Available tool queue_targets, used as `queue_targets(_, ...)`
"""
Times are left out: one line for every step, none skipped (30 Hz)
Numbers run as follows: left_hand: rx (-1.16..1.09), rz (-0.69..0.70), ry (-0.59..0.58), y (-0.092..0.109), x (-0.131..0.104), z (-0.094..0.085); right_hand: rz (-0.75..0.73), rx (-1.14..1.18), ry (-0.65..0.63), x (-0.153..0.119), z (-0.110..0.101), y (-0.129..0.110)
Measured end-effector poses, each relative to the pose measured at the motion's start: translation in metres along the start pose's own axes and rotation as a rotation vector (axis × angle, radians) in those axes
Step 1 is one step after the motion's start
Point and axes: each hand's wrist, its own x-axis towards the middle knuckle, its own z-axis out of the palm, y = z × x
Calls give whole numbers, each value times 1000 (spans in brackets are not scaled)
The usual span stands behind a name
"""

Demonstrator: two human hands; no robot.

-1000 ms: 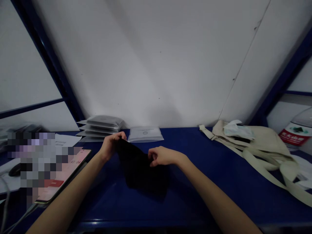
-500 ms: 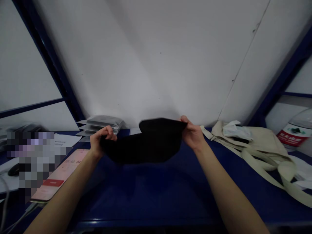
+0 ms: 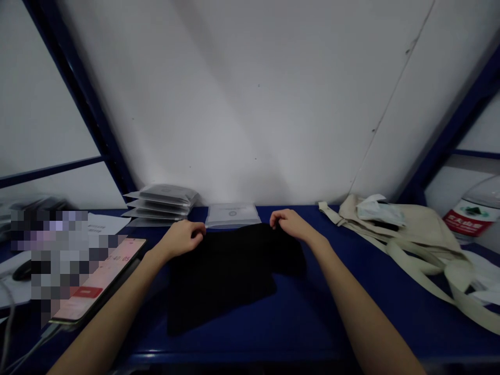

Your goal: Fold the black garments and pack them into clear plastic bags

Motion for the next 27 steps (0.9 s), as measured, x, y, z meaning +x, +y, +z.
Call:
queue_targets(54,-7,-31,0,1,2,20,-77,-5,0,2,-1)
queue_targets(87,-5,-54,0,1,4,36,-135,-5,0,3,-3)
queue_targets(108,1,-71,-1,2,6,47,-174,0,-1,4,-6)
queue_targets(124,8,-85,-4,2,8,49,-194,6,-3,4,-8)
queue_targets(136,11,-99,-6,2,10,42,-200,7,-4,3,-11)
queue_targets(145,5,-117,-9,2,12,30,-199,1,-5,3,-12)
queue_targets(150,-10,-140,-13,2,15,15,-195,-12,-5,3,-13)
queue_targets(153,-27,-163,-16,2,18,2,-197,-32,-5,3,-12)
queue_targets(156,-41,-182,-19,2,20,-6,-208,-53,-5,5,-9)
queue_targets(160,-51,-196,-21,2,22,-8,-234,-76,-4,7,-6)
queue_targets(167,-60,-201,-23,2,24,-5,-271,-94,-3,9,-1)
queue_targets(179,-67,-199,-24,3,25,1,-316,-104,-1,12,3)
queue_targets(197,-72,-190,-24,3,26,11,-365,-105,0,15,8)
queue_targets(220,-80,-177,-23,3,27,23,-413,-98,2,18,12)
queue_targets(247,-90,-159,-21,3,27,35,-457,-82,3,21,15)
queue_targets(276,-99,-138,-19,2,27,44,-492,-57,4,22,16)
queue_targets(303,-103,-113,-16,2,26,49,-516,-26,4,23,16)
queue_targets(322,-102,-85,-12,2,26,45,-528,4,4,23,15)
queue_targets(334,-95,-58,-7,2,25,34,-527,33,4,22,12)
queue_targets(335,-85,-36,-3,2,24,18,-513,61,3,21,9)
queue_targets(329,-75,-23,1,1,24,-2,-489,85,2,20,4)
queue_targets(317,-63,-23,5,1,24,-21,-459,96,1,19,0)
queue_targets(299,-52,-38,8,0,24,-35,-429,93,-1,18,-5)
queue_targets(275,-46,-64,10,0,24,-42,-401,77,-2,17,-9)
queue_targets(250,-43,-95,10,-1,25,-45,-379,46,-3,17,-11)
queue_targets(223,-44,-125,10,-2,26,-43,-364,6,-4,18,-13)
queue_targets(196,-48,-149,9,-2,28,-38,-357,-34,-5,19,-14)
